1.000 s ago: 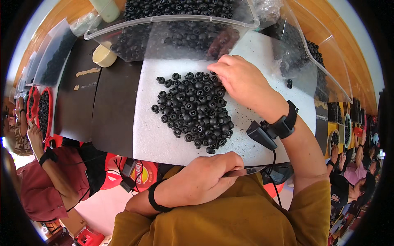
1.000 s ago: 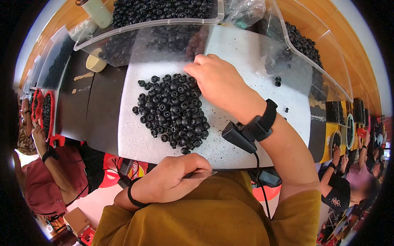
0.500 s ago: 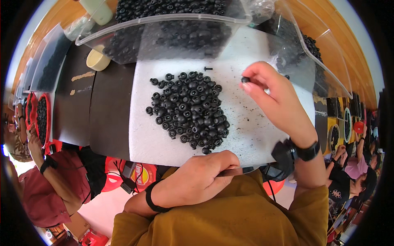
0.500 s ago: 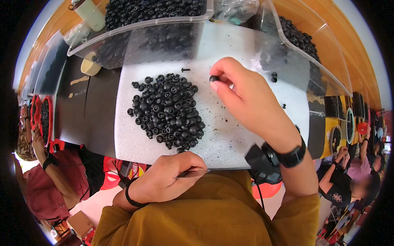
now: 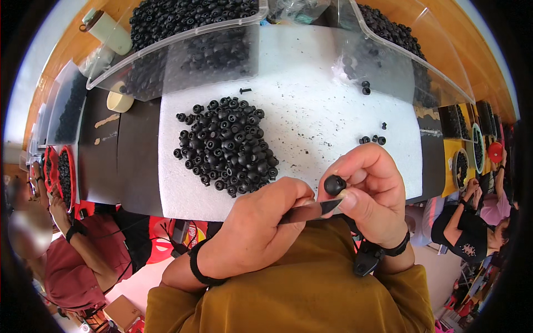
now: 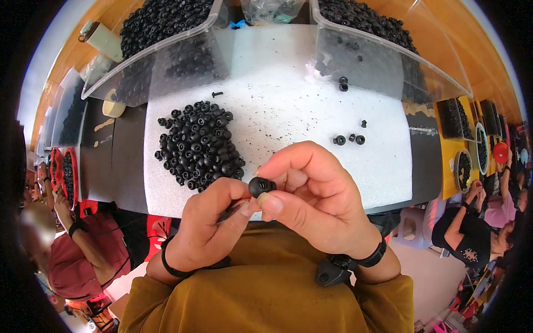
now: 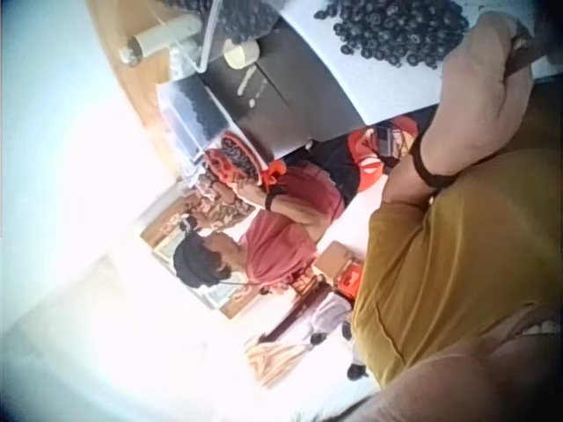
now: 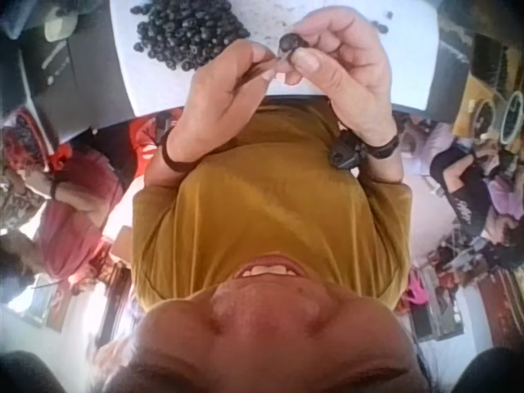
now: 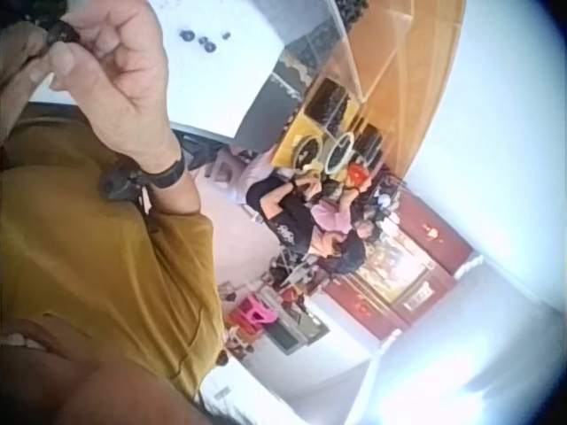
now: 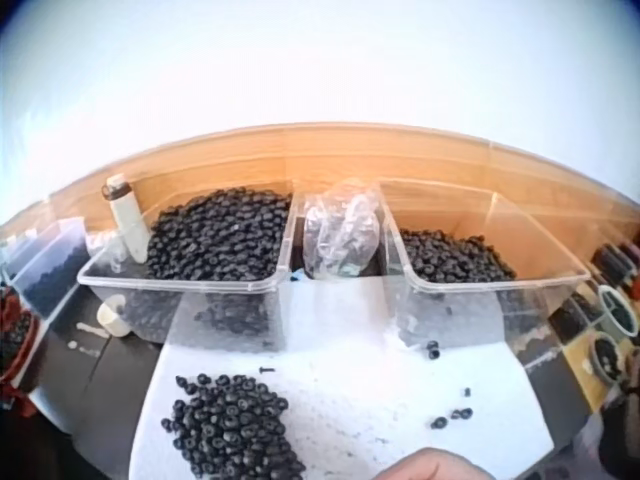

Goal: Trimming excess material from small black rubber industrial components using a knife.

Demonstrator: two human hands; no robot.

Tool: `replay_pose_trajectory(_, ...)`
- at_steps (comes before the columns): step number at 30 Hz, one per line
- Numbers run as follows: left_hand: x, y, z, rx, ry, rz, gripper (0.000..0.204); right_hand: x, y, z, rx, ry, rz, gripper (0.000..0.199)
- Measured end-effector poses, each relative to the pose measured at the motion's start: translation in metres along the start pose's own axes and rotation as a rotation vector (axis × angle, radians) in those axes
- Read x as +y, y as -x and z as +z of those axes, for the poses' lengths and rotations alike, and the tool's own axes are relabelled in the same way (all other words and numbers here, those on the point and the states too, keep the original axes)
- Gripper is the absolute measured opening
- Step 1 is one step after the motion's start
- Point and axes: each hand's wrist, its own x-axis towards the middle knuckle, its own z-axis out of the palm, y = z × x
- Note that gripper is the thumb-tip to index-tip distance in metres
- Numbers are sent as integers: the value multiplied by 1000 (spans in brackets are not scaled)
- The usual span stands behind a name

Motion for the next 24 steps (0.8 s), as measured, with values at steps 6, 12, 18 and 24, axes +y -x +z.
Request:
replay_pose_trajectory(6, -3, -8, 16, 88, -88, 75, 20, 0, 10, -13, -43, -154, 16, 23)
replay_pose_trajectory(12, -1, -14, 19, 92, -208, 159, 19, 3, 16, -17, -27, -211, 8, 23)
replay_pose_trajectory(18, -2, -12, 23, 127, -221, 177, 16, 8, 14, -22, -72, -10, -135, 31)
replay_pose_trajectory(24, -3, -12, 20, 121, -241, 182, 16, 8, 16, -20, -58, 120, -214, 33)
